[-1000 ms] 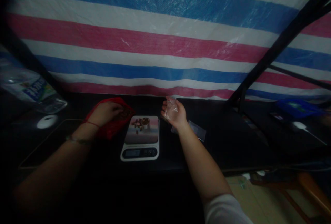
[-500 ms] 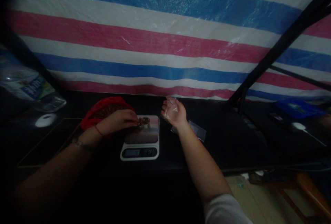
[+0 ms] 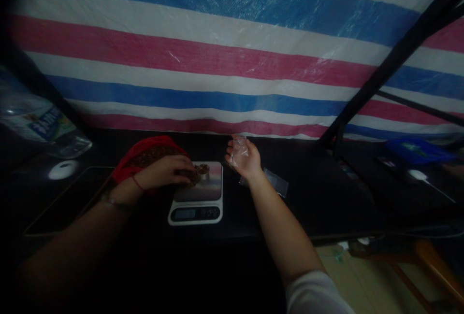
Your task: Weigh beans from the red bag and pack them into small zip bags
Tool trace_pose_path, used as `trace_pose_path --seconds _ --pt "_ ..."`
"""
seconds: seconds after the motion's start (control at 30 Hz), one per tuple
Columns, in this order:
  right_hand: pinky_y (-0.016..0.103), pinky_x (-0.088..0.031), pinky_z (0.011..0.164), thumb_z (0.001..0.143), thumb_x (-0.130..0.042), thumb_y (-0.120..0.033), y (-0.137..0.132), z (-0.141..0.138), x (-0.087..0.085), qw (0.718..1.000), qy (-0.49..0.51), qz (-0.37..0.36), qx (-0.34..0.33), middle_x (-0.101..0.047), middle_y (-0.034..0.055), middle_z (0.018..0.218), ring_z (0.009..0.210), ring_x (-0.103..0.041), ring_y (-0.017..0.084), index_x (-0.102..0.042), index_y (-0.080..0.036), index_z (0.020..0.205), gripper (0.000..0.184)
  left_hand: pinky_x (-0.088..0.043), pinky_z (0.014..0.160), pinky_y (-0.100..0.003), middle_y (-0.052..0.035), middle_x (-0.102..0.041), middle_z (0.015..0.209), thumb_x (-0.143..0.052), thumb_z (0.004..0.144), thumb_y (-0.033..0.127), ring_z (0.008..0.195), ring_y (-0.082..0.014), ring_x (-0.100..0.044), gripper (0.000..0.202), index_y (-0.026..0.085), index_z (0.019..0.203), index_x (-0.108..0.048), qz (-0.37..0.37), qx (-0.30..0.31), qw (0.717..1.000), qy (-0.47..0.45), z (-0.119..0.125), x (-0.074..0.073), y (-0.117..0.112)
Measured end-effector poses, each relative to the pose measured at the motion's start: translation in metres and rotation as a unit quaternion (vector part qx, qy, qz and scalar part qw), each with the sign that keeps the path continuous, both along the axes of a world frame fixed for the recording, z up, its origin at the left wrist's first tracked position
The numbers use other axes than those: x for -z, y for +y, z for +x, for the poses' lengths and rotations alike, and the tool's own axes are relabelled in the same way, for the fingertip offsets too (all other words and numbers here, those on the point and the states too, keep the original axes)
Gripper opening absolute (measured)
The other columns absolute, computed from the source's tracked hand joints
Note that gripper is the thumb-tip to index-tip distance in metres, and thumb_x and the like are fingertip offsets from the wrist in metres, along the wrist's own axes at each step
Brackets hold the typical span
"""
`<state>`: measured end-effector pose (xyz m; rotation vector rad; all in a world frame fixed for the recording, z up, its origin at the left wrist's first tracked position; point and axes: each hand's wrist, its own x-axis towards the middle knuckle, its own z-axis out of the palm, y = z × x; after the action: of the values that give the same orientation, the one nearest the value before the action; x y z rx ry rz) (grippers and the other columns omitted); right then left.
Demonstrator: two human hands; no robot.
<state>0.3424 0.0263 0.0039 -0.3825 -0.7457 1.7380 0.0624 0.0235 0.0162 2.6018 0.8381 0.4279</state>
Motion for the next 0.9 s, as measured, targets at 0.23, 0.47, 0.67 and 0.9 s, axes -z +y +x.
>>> trace_pose_path --seconds 0.23,0.47,0.67,0.9 --pt "0.030 -0.050 0.063 0.081 -0.053 -0.045 -0.001 -0.001 -0.002 1.000 0.006 0.013 -0.006 -0.068 -0.0005 0.086 0.071 -0.062 0.015 -0.060 -0.025 0.102 0.030 -0.045 0.088 -0.027 -0.0047 -0.067 0.103 -0.067 0.079 0.033 0.096 -0.0176 -0.061 0.023 0.022 0.099 -0.071 -0.002 0.005 1.000 -0.007 -0.002 -0.003 0.000" --pt "0.030 -0.049 0.062 0.081 -0.051 -0.044 0.000 -0.001 -0.002 1.000 0.013 0.007 -0.007 -0.068 0.0000 0.086 0.071 -0.061 0.016 -0.061 -0.024 0.102 0.030 -0.045 0.088 -0.027 -0.0053 -0.067 0.102 -0.057 0.086 0.034 0.096 -0.0165 -0.061 0.022 0.021 0.099 -0.069 0.013 0.003 0.999 -0.029 -0.005 -0.003 0.000" --pt "0.030 -0.050 0.063 0.081 -0.051 -0.044 0.000 0.000 -0.001 1.000 0.015 0.005 -0.010 -0.068 0.0002 0.086 0.072 -0.061 0.015 -0.061 -0.024 0.102 0.030 -0.047 0.086 -0.029 -0.0069 -0.066 0.099 -0.050 0.089 0.037 0.093 -0.0176 -0.061 0.028 0.019 0.100 -0.069 0.027 -0.020 0.999 -0.039 -0.014 -0.007 0.001" --pt "0.031 -0.051 0.063 0.081 -0.052 -0.046 0.001 0.001 0.000 1.000 0.010 0.000 -0.013 -0.069 -0.0001 0.085 0.071 -0.061 0.015 -0.060 -0.025 0.102 0.031 -0.046 0.085 -0.028 -0.0055 -0.066 0.101 -0.059 0.082 0.035 0.093 -0.0177 -0.062 0.028 0.019 0.102 -0.068 0.011 -0.006 1.000 0.006 -0.027 -0.011 0.005"
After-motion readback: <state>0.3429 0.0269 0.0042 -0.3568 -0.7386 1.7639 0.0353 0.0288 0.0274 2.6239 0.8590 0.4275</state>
